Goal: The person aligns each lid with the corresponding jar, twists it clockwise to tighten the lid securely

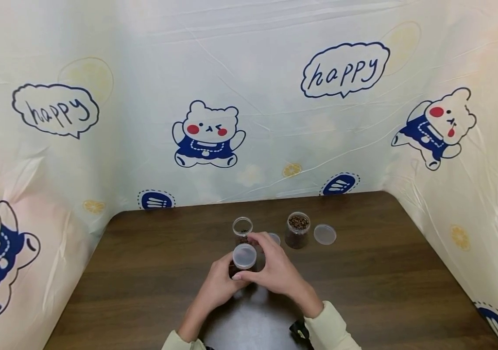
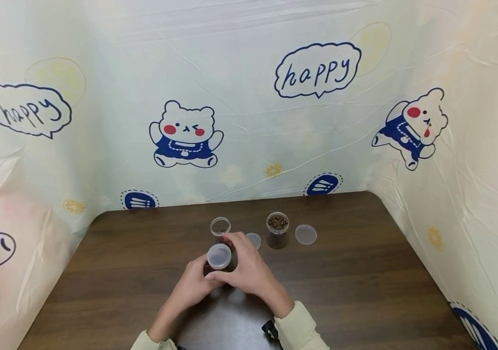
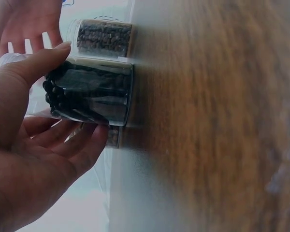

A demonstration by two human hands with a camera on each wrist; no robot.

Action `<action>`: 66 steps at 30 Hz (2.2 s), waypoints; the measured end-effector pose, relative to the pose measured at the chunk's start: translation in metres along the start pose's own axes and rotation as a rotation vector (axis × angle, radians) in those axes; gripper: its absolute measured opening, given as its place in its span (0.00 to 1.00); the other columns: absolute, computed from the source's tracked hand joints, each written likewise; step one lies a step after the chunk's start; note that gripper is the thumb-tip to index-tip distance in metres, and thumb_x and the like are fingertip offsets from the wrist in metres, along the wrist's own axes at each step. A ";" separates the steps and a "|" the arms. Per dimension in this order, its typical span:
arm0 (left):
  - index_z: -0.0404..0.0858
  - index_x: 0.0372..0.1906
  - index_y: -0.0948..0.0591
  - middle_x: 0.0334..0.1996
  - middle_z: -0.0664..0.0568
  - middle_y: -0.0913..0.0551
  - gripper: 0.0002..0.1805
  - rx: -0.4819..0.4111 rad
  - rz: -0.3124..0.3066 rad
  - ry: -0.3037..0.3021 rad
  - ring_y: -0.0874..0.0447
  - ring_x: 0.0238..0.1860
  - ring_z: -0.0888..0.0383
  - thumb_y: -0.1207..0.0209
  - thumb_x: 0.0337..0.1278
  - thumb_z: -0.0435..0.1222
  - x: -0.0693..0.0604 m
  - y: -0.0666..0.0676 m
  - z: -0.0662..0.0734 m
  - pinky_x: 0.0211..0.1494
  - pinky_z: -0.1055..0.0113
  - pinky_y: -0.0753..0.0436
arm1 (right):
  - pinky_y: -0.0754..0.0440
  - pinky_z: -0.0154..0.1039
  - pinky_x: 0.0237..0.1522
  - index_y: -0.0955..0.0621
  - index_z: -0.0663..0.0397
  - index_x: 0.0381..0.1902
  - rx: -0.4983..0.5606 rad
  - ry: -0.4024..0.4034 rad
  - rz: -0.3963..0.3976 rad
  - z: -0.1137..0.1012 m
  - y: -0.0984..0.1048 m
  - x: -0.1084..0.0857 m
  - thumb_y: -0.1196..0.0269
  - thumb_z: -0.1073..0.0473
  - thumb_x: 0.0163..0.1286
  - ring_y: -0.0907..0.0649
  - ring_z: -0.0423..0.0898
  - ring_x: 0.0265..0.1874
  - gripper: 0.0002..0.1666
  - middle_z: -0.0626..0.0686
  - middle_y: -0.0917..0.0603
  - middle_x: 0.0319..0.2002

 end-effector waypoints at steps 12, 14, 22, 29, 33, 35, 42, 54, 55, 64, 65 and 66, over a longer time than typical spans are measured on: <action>0.44 0.64 0.20 0.57 0.53 0.12 0.32 0.032 -0.025 -0.010 0.13 0.58 0.55 0.22 0.55 0.41 0.001 0.000 0.001 0.60 0.55 0.14 | 0.16 0.53 0.61 0.21 0.44 0.69 0.007 0.082 -0.025 0.003 0.004 0.000 0.22 0.53 0.64 0.18 0.46 0.60 0.36 0.47 0.15 0.62; 0.44 0.64 0.20 0.56 0.53 0.12 0.32 0.031 -0.028 -0.010 0.13 0.58 0.54 0.22 0.55 0.41 0.001 0.000 0.001 0.60 0.56 0.14 | 0.16 0.54 0.61 0.21 0.44 0.69 0.010 0.067 -0.025 0.003 0.004 0.000 0.22 0.52 0.64 0.18 0.45 0.59 0.36 0.47 0.15 0.61; 0.46 0.61 0.18 0.54 0.54 0.12 0.30 0.040 -0.023 -0.007 0.13 0.56 0.55 0.21 0.53 0.40 0.002 -0.001 0.000 0.58 0.63 0.15 | 0.17 0.42 0.59 0.19 0.44 0.66 -0.024 0.061 0.020 0.003 0.000 0.002 0.19 0.48 0.59 0.18 0.42 0.56 0.38 0.45 0.17 0.58; 0.47 0.58 0.17 0.50 0.55 0.11 0.29 0.045 -0.010 -0.005 0.13 0.52 0.57 0.21 0.49 0.37 0.002 -0.001 0.000 0.57 0.64 0.15 | 0.17 0.41 0.55 0.18 0.43 0.63 -0.031 0.022 0.046 0.003 -0.006 0.002 0.18 0.44 0.57 0.19 0.40 0.51 0.38 0.44 0.20 0.54; 0.46 0.60 0.18 0.51 0.55 0.11 0.29 0.037 -0.017 -0.007 0.13 0.53 0.57 0.21 0.50 0.38 0.001 -0.001 0.000 0.57 0.63 0.15 | 0.17 0.44 0.59 0.20 0.47 0.67 -0.034 0.038 0.036 0.003 -0.005 0.001 0.18 0.43 0.56 0.20 0.42 0.55 0.43 0.47 0.21 0.57; 0.45 0.61 0.18 0.53 0.55 0.11 0.30 0.027 -0.028 -0.011 0.13 0.55 0.57 0.22 0.53 0.40 0.001 -0.001 0.000 0.58 0.63 0.15 | 0.18 0.46 0.61 0.22 0.49 0.70 -0.028 0.064 0.024 0.003 -0.004 0.001 0.18 0.44 0.57 0.20 0.43 0.58 0.45 0.49 0.20 0.60; 0.42 0.65 0.21 0.58 0.50 0.13 0.32 0.020 -0.055 -0.011 0.13 0.59 0.52 0.23 0.56 0.43 0.001 -0.001 0.000 0.58 0.62 0.14 | 0.18 0.45 0.61 0.22 0.47 0.71 -0.043 0.144 -0.010 0.002 0.003 0.001 0.21 0.51 0.62 0.20 0.45 0.61 0.40 0.49 0.17 0.62; 0.44 0.58 0.18 0.51 0.53 0.12 0.28 0.066 -0.029 0.002 0.13 0.54 0.56 0.21 0.52 0.40 0.001 -0.001 0.001 0.56 0.64 0.15 | 0.17 0.42 0.55 0.17 0.45 0.61 -0.074 0.106 0.057 0.004 -0.003 0.003 0.17 0.46 0.55 0.20 0.42 0.54 0.37 0.45 0.17 0.54; 0.44 0.58 0.18 0.51 0.53 0.11 0.28 0.070 -0.025 0.001 0.13 0.53 0.57 0.21 0.52 0.40 0.001 -0.001 0.001 0.56 0.65 0.15 | 0.18 0.42 0.55 0.17 0.45 0.60 -0.078 0.092 0.063 0.004 -0.004 0.003 0.17 0.46 0.54 0.21 0.41 0.53 0.36 0.45 0.17 0.53; 0.44 0.58 0.17 0.49 0.55 0.11 0.27 0.049 -0.020 -0.005 0.14 0.51 0.59 0.22 0.51 0.39 0.001 -0.001 0.000 0.56 0.65 0.15 | 0.18 0.44 0.58 0.21 0.48 0.64 -0.065 0.060 0.046 0.002 -0.006 0.002 0.18 0.42 0.55 0.21 0.41 0.54 0.42 0.49 0.20 0.56; 0.44 0.58 0.17 0.50 0.55 0.11 0.28 0.047 -0.021 -0.006 0.13 0.52 0.59 0.22 0.51 0.40 0.000 -0.001 0.000 0.56 0.65 0.15 | 0.18 0.46 0.59 0.21 0.48 0.66 -0.055 0.066 0.035 0.002 -0.005 0.002 0.18 0.43 0.55 0.21 0.42 0.56 0.43 0.50 0.19 0.58; 0.44 0.59 0.17 0.51 0.55 0.11 0.28 0.045 -0.022 -0.009 0.13 0.53 0.58 0.21 0.52 0.40 0.000 -0.001 0.000 0.57 0.65 0.15 | 0.19 0.46 0.61 0.22 0.48 0.68 -0.048 0.073 0.023 0.002 -0.003 0.002 0.18 0.44 0.57 0.21 0.43 0.58 0.44 0.50 0.19 0.59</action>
Point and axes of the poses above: each hand's wrist, its own x-axis towards the middle knuckle, its own y-axis out of the back of the hand, z = x × y, the point moved 2 cm from there along x, towards the middle knuckle
